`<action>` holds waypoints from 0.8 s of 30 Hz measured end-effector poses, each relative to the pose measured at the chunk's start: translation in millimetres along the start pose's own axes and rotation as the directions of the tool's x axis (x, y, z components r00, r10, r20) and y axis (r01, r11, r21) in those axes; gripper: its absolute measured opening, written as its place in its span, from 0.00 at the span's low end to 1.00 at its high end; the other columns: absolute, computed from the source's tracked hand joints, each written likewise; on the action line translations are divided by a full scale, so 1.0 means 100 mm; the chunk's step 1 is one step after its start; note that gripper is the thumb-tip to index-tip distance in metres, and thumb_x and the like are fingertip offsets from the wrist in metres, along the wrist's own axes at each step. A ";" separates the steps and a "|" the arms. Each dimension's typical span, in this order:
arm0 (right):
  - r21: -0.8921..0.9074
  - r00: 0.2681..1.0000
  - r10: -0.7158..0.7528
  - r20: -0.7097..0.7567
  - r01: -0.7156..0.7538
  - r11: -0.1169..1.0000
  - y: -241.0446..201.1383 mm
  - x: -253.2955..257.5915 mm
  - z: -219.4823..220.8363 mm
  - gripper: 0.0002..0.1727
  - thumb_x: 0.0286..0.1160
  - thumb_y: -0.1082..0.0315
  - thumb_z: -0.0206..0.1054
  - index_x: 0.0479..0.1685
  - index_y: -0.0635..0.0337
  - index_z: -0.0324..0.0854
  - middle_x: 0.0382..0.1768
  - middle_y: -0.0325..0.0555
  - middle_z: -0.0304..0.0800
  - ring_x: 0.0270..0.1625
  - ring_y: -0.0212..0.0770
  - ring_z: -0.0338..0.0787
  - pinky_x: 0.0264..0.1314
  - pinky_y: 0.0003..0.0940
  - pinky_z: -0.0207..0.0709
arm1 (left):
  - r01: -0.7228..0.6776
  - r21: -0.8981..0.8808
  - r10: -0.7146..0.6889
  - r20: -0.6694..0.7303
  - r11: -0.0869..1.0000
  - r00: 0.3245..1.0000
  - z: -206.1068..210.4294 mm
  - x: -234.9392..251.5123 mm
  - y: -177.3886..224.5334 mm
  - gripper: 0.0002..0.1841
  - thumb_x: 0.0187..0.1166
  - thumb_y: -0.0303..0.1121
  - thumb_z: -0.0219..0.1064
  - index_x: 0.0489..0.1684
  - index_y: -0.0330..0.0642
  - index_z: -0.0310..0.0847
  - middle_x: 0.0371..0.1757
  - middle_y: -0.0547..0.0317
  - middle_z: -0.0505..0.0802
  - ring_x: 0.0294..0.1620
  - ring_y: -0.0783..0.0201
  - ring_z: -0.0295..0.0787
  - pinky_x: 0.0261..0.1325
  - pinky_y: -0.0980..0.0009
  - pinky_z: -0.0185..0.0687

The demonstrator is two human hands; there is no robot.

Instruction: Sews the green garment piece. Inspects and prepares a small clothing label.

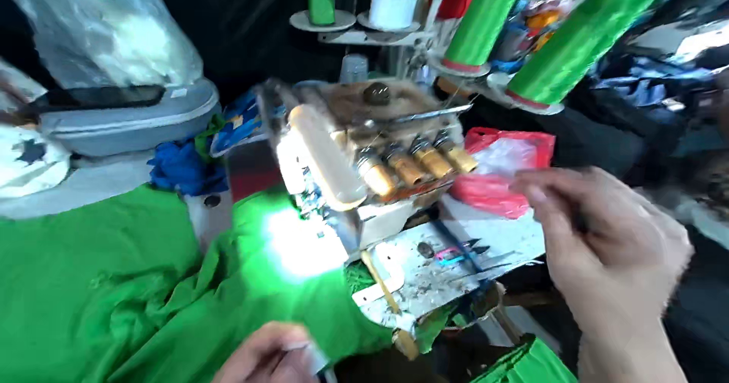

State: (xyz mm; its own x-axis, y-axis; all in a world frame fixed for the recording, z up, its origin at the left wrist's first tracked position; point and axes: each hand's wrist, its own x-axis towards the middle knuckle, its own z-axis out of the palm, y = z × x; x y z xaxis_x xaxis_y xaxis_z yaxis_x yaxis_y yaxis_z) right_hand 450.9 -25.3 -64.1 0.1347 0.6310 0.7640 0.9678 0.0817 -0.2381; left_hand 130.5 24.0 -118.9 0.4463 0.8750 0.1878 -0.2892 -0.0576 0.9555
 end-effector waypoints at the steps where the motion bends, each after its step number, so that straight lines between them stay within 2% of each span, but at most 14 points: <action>1: 0.166 0.999 -0.032 0.018 0.029 0.986 -0.19 -0.16 0.12 0.12 0.88 0.64 0.59 0.54 0.60 0.85 0.44 0.43 0.88 0.43 0.26 0.86 0.47 0.21 0.80 | 0.020 0.006 -0.020 -0.008 1.000 1.000 0.07 0.00 0.01 0.11 0.87 0.29 0.61 0.54 0.57 0.89 0.46 0.78 0.94 0.41 0.80 0.90 0.47 0.77 0.89; 3: 0.478 0.988 -0.071 0.135 -0.002 0.878 -0.50 -0.43 0.40 0.10 0.89 0.60 0.60 0.53 0.49 0.86 0.45 0.33 0.90 0.48 0.21 0.88 0.51 0.17 0.83 | 0.022 -0.013 -0.023 -0.042 1.000 0.999 0.18 0.01 0.00 0.10 0.85 0.26 0.61 0.52 0.48 0.89 0.43 0.74 0.94 0.38 0.79 0.89 0.43 0.78 0.88; 6: 0.778 0.958 -0.057 0.279 -0.191 0.598 -0.81 -0.65 0.70 0.09 0.87 0.63 0.63 0.53 0.54 0.88 0.44 0.36 0.92 0.46 0.21 0.89 0.50 0.14 0.83 | 0.005 -0.001 -0.005 -0.084 1.000 0.996 0.21 0.01 -0.06 0.09 0.84 0.25 0.62 0.50 0.42 0.89 0.42 0.70 0.91 0.35 0.78 0.87 0.40 0.78 0.88; 8: 0.853 0.925 -0.015 0.379 -0.343 0.394 -0.93 -0.70 0.76 0.13 0.85 0.57 0.64 0.54 0.55 0.88 0.44 0.34 0.93 0.44 0.19 0.89 0.46 0.14 0.83 | 0.002 0.008 -0.001 -0.109 1.000 0.994 0.22 -0.02 -0.09 0.08 0.84 0.26 0.64 0.48 0.41 0.90 0.44 0.68 0.91 0.36 0.78 0.87 0.41 0.78 0.88; 10: 0.867 0.901 -0.026 0.434 -0.409 0.286 -1.02 -0.72 0.79 0.15 0.82 0.55 0.68 0.54 0.55 0.87 0.45 0.31 0.92 0.45 0.19 0.89 0.47 0.15 0.85 | -0.006 0.009 0.007 -0.137 1.000 0.991 0.23 -0.05 -0.12 0.07 0.83 0.27 0.65 0.48 0.40 0.91 0.44 0.67 0.91 0.37 0.77 0.87 0.41 0.79 0.88; 12: 0.863 0.891 -0.014 0.454 -0.436 0.255 -1.10 -0.74 0.80 0.10 0.81 0.60 0.69 0.48 0.56 0.87 0.43 0.31 0.93 0.43 0.19 0.89 0.45 0.15 0.85 | -0.047 0.048 0.055 -0.168 0.998 0.984 0.26 -0.07 -0.14 0.07 0.82 0.26 0.66 0.46 0.39 0.91 0.44 0.65 0.92 0.38 0.77 0.88 0.41 0.79 0.88; 15: 0.820 0.837 0.040 0.546 -0.544 0.177 -1.18 -0.75 0.77 0.06 0.81 0.65 0.68 0.45 0.56 0.87 0.38 0.30 0.92 0.36 0.19 0.89 0.36 0.15 0.84 | -0.199 0.213 0.237 -0.170 0.956 0.956 0.26 -0.08 -0.22 0.06 0.81 0.27 0.68 0.46 0.42 0.92 0.46 0.68 0.92 0.41 0.78 0.89 0.46 0.80 0.90; 18: 0.721 0.719 0.051 0.693 -0.693 -0.026 -1.19 -0.74 0.71 0.07 0.84 0.66 0.65 0.44 0.57 0.88 0.37 0.32 0.94 0.33 0.23 0.90 0.34 0.19 0.85 | -0.339 0.407 0.416 -0.116 0.848 0.902 0.21 -0.08 -0.32 0.06 0.81 0.31 0.70 0.47 0.44 0.92 0.47 0.66 0.92 0.45 0.79 0.89 0.49 0.82 0.89; 20: 0.658 0.658 0.045 0.752 -0.746 -0.100 -1.20 -0.70 0.65 0.07 0.84 0.70 0.63 0.43 0.58 0.88 0.36 0.32 0.94 0.32 0.24 0.90 0.34 0.20 0.85 | -0.398 0.523 0.498 -0.058 0.753 0.865 0.17 -0.08 -0.37 0.05 0.81 0.32 0.70 0.47 0.46 0.91 0.47 0.66 0.91 0.48 0.80 0.88 0.51 0.85 0.86; 24: 0.665 0.668 0.036 0.743 -0.733 -0.141 -1.14 -0.80 0.69 0.09 0.86 0.63 0.63 0.44 0.55 0.88 0.38 0.35 0.94 0.33 0.25 0.91 0.33 0.21 0.87 | -0.477 0.662 0.578 0.081 0.578 0.812 0.11 -0.11 -0.41 0.06 0.85 0.33 0.66 0.48 0.45 0.88 0.49 0.63 0.90 0.54 0.79 0.87 0.59 0.85 0.84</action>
State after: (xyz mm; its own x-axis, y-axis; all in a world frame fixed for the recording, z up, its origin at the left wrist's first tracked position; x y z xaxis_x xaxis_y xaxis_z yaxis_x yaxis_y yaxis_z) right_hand 315.5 -32.3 -139.7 -0.0332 0.9979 0.0559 -0.3767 0.0393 -0.9255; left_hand 146.7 10.9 -157.3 0.2638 0.6388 0.7227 0.1808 -0.7687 0.6135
